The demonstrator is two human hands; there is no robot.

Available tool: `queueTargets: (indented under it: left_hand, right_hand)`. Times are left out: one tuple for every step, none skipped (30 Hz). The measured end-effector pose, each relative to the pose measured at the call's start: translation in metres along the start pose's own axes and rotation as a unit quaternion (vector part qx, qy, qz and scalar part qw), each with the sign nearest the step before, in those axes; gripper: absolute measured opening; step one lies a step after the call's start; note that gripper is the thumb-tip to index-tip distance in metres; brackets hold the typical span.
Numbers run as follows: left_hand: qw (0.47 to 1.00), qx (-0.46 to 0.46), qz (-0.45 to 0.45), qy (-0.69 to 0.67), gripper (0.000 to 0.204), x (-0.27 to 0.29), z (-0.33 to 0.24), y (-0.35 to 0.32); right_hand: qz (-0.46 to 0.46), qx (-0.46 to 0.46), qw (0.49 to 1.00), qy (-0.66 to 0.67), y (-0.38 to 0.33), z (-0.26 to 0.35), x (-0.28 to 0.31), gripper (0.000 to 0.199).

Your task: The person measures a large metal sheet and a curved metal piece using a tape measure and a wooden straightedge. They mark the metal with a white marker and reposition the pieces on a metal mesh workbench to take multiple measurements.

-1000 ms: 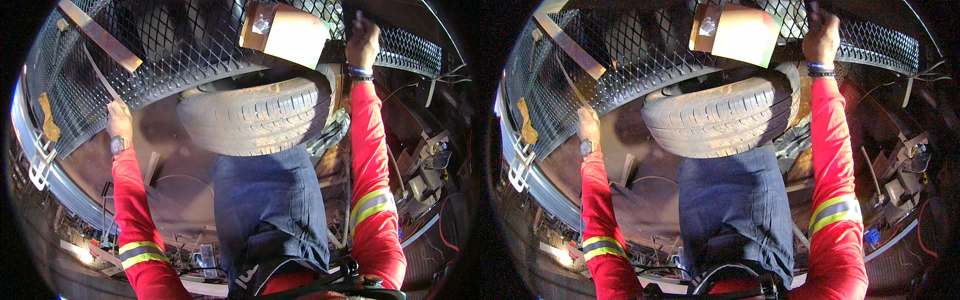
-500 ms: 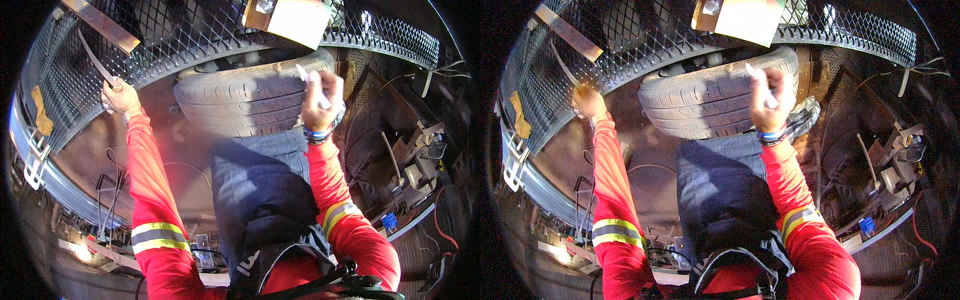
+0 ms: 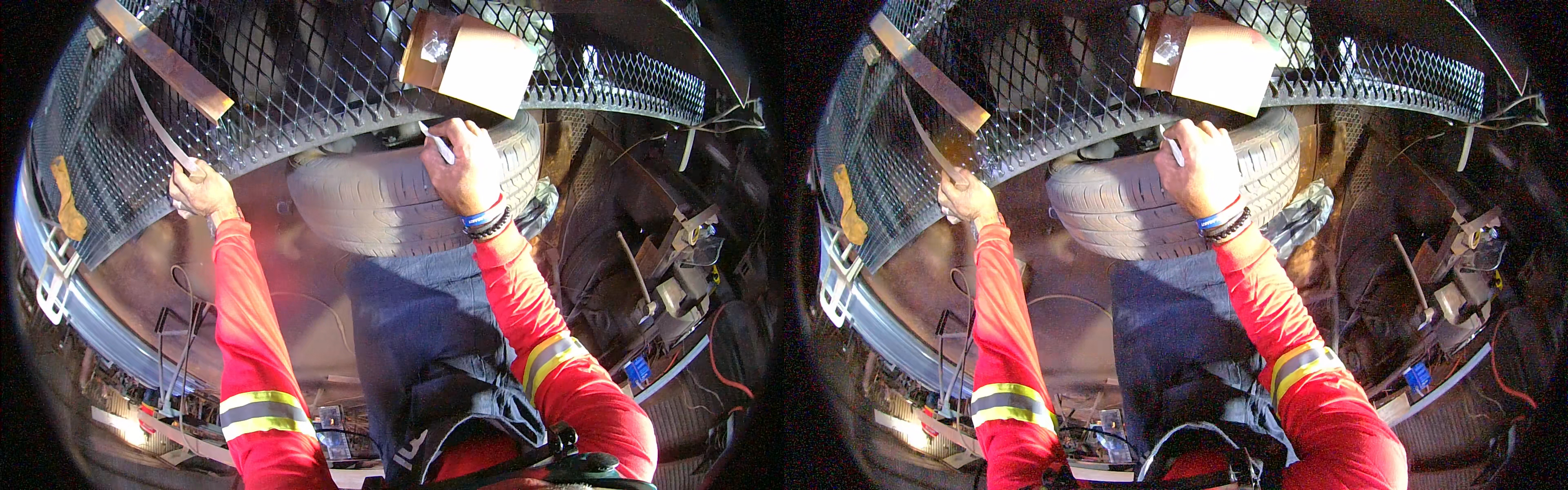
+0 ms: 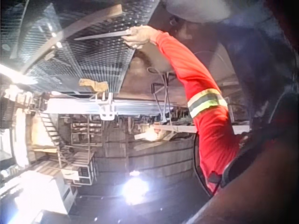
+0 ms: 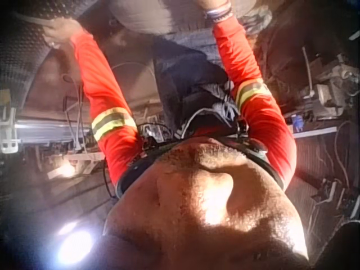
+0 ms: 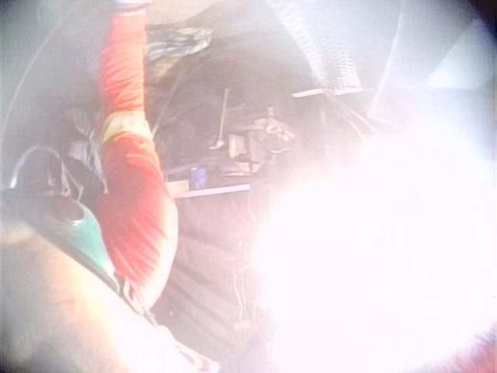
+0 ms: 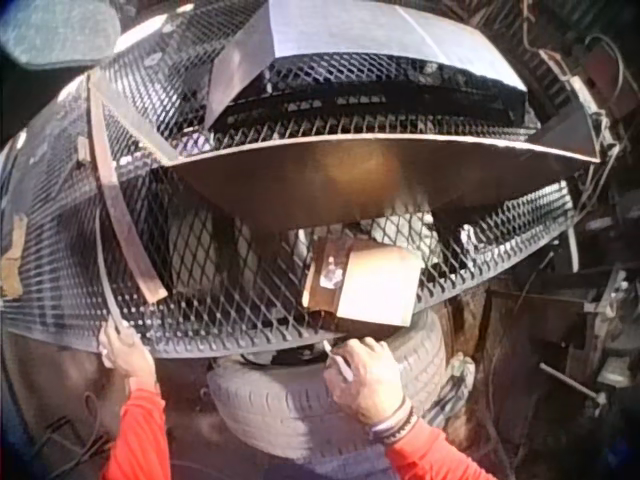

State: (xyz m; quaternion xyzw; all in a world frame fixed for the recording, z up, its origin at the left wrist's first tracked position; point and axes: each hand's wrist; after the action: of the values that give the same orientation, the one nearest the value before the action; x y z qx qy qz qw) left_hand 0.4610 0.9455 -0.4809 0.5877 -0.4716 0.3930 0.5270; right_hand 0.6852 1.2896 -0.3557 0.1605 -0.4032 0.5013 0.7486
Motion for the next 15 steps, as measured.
queueTargets:
  left_hand:
    - [1.000, 0.000, 0.005, 0.005, 0.039, 0.000, 0.002, 0.000]
    - [1.000, -0.001, 0.010, 0.009, 0.039, 0.001, 0.000, 0.001]
    - [1.000, 0.002, 0.013, 0.009, 0.040, 0.002, -0.003, 0.000]
    - [1.000, 0.001, 0.015, 0.011, 0.040, 0.002, -0.006, 0.000]
    - [1.000, 0.000, 0.017, 0.016, 0.040, 0.003, -0.006, 0.000]
    - [1.000, -0.001, 0.018, 0.021, 0.040, 0.004, -0.006, 0.000]
    - [1.000, -0.002, 0.015, 0.022, 0.040, 0.004, -0.005, 0.000]
    - [1.000, -0.003, 0.011, 0.023, 0.040, 0.003, -0.005, 0.000]
    - [1.000, -0.003, 0.008, 0.023, 0.040, 0.003, -0.004, 0.000]
    - [1.000, -0.002, 0.012, 0.023, 0.040, 0.003, -0.003, 0.000]
    - [1.000, -0.001, 0.015, 0.023, 0.040, 0.004, -0.005, 0.000]
    - [1.000, -0.001, 0.019, 0.022, 0.040, 0.004, -0.006, 0.000]
    - [0.999, -0.003, 0.017, 0.032, 0.039, 0.004, -0.009, 0.000]
    - [1.000, -0.008, 0.014, 0.027, 0.039, 0.004, -0.007, 0.000]
    - [1.000, -0.013, 0.011, 0.022, 0.039, 0.003, -0.005, 0.001]
  right_hand:
    - [0.006, -0.005, 1.000, -0.005, 0.001, 0.001, -0.001, 0.013]
    - [0.012, -0.012, 1.000, -0.011, 0.002, 0.001, -0.001, 0.013]
    - [0.005, -0.008, 1.000, -0.014, 0.001, -0.001, -0.004, 0.014]
    - [0.004, -0.009, 1.000, -0.012, 0.003, -0.002, -0.003, 0.013]
    - [0.005, -0.009, 1.000, -0.008, 0.003, -0.002, -0.003, 0.013]
    - [0.005, -0.010, 1.000, -0.004, 0.003, -0.002, -0.003, 0.013]
    - [0.004, -0.005, 1.000, -0.002, 0.003, -0.001, -0.003, 0.013]
    - [0.004, 0.000, 1.000, -0.002, 0.004, -0.001, -0.002, 0.013]
    - [0.003, 0.005, 1.000, -0.001, 0.004, -0.001, -0.002, 0.012]
    - [0.008, 0.003, 1.000, -0.007, 0.004, 0.000, -0.001, 0.012]
    - [0.013, 0.001, 1.000, -0.014, 0.005, 0.001, 0.000, 0.012]
    - [0.018, -0.001, 1.000, -0.020, 0.005, 0.001, 0.001, 0.011]
    - [0.020, 0.006, 1.000, -0.021, 0.005, 0.001, 0.002, 0.011]
    - [0.023, 0.014, 0.999, -0.021, 0.005, -0.001, 0.001, 0.011]
    - [0.026, 0.023, 0.999, -0.020, 0.005, -0.002, 0.001, 0.011]
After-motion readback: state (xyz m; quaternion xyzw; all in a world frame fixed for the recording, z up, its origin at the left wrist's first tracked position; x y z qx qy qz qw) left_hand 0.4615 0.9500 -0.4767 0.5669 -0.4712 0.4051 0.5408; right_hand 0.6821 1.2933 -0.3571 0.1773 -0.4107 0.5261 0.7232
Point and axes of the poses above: each hand's wrist, its own y-axis towards the middle knuckle, its own x-axis out of the back of the hand, z = x × y, and after that the axes turned 8 degrees about z, right-handed
